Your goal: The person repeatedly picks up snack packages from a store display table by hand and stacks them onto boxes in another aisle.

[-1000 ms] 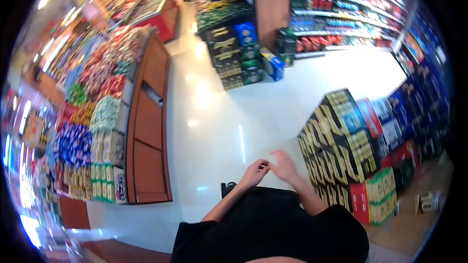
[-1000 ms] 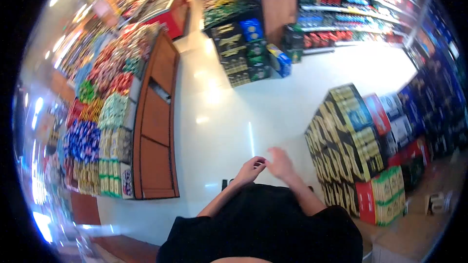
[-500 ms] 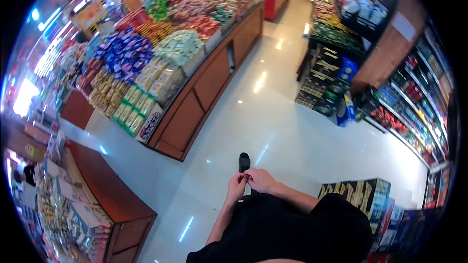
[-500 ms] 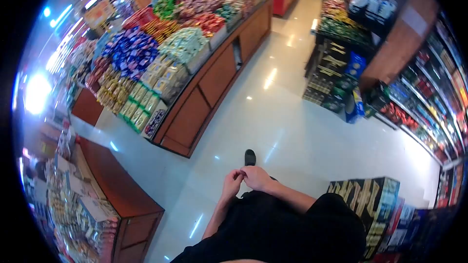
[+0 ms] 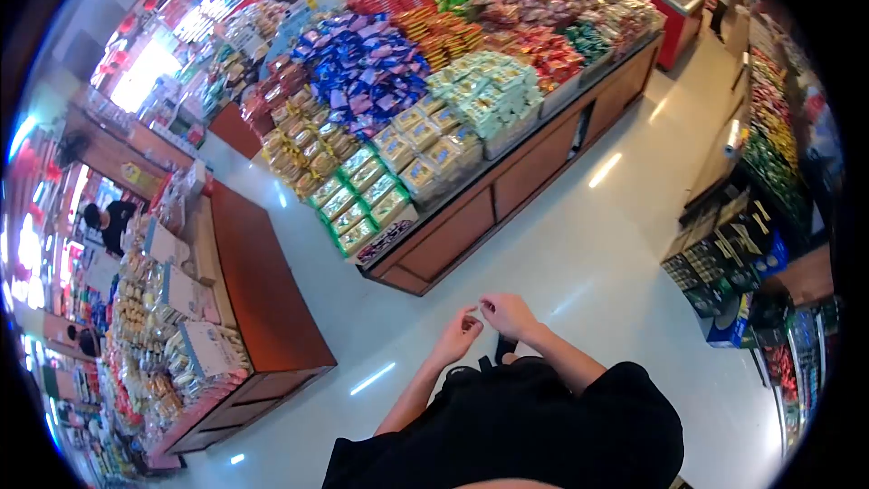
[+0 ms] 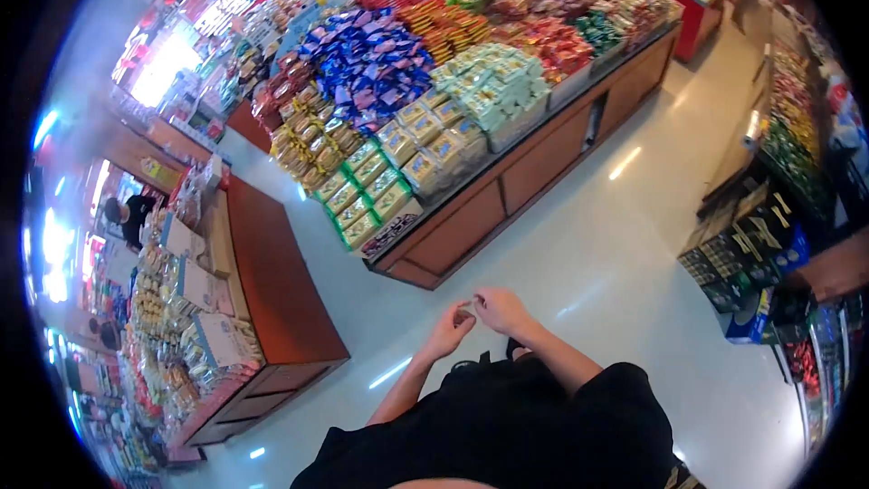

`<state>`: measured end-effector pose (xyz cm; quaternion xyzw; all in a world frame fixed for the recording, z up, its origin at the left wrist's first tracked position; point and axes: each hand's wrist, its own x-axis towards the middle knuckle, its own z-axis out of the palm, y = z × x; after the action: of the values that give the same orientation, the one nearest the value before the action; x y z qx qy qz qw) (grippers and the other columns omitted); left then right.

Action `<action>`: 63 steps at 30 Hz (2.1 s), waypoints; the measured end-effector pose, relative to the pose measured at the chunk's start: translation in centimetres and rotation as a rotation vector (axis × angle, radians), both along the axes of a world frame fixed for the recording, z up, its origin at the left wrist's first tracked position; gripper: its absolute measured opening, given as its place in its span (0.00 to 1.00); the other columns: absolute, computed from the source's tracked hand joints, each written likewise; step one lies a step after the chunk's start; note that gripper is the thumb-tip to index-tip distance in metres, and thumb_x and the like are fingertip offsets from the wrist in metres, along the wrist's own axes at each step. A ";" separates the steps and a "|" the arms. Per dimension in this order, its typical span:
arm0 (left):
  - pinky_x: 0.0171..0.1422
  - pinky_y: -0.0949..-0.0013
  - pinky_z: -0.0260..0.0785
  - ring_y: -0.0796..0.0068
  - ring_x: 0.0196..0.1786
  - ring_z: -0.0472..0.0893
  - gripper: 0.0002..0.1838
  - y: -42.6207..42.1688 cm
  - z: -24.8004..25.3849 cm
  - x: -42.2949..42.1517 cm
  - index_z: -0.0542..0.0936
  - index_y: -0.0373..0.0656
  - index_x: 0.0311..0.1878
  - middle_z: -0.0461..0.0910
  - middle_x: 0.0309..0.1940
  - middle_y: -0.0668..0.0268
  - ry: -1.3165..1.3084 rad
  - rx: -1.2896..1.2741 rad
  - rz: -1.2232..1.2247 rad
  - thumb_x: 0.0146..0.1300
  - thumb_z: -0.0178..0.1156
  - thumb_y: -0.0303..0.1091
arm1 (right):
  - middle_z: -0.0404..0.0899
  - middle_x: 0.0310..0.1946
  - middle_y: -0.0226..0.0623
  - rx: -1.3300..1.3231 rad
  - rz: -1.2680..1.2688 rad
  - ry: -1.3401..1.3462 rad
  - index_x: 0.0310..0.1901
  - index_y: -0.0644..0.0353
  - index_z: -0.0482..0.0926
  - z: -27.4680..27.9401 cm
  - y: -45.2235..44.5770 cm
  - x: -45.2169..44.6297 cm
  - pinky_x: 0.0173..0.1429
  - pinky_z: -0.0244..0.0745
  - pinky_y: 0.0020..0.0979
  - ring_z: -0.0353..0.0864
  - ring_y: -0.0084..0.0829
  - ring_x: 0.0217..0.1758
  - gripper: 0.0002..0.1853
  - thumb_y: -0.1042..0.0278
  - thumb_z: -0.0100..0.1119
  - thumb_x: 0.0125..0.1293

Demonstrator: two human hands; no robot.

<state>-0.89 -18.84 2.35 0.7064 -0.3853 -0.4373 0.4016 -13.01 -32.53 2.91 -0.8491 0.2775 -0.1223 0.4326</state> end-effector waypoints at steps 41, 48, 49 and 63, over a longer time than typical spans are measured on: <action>0.45 0.69 0.67 0.73 0.40 0.71 0.23 -12.2 -6.7 35.1 0.72 0.33 0.52 0.71 0.45 0.58 0.265 0.160 0.313 0.56 0.66 0.34 | 0.76 0.46 0.45 -0.004 -0.364 0.134 0.45 0.61 0.77 -5.6 -10.0 36.3 0.58 0.70 0.43 0.73 0.49 0.51 0.17 0.65 0.62 0.54; 0.41 0.72 0.68 0.77 0.39 0.73 0.20 -12.4 -6.2 31.5 0.73 0.34 0.48 0.73 0.38 0.62 0.255 0.101 0.008 0.55 0.67 0.31 | 0.80 0.34 0.42 0.013 -0.719 0.016 0.41 0.61 0.79 -4.9 -7.6 28.1 0.49 0.73 0.39 0.78 0.43 0.42 0.14 0.67 0.65 0.52; 0.45 0.69 0.69 0.74 0.43 0.75 0.21 -12.6 -5.9 30.4 0.72 0.33 0.50 0.73 0.41 0.59 0.226 0.140 -0.050 0.56 0.66 0.31 | 0.80 0.33 0.42 0.037 -0.782 -0.014 0.40 0.62 0.79 -4.6 -7.1 26.3 0.47 0.74 0.38 0.78 0.42 0.40 0.15 0.66 0.66 0.52; 0.51 0.66 0.71 0.70 0.44 0.75 0.31 -3.5 -3.8 4.5 0.66 0.30 0.57 0.74 0.44 0.57 -0.028 -0.116 -0.687 0.57 0.67 0.36 | 0.73 0.28 0.35 -0.059 -1.590 -0.153 0.47 0.67 0.79 -1.7 16.4 -0.8 0.37 0.73 0.31 0.73 0.30 0.30 0.29 0.63 0.77 0.43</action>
<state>3.61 -22.36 -1.41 0.5173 -0.6303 -0.5147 0.2650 -13.84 -16.15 1.23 -0.3972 0.7659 -0.4594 0.2111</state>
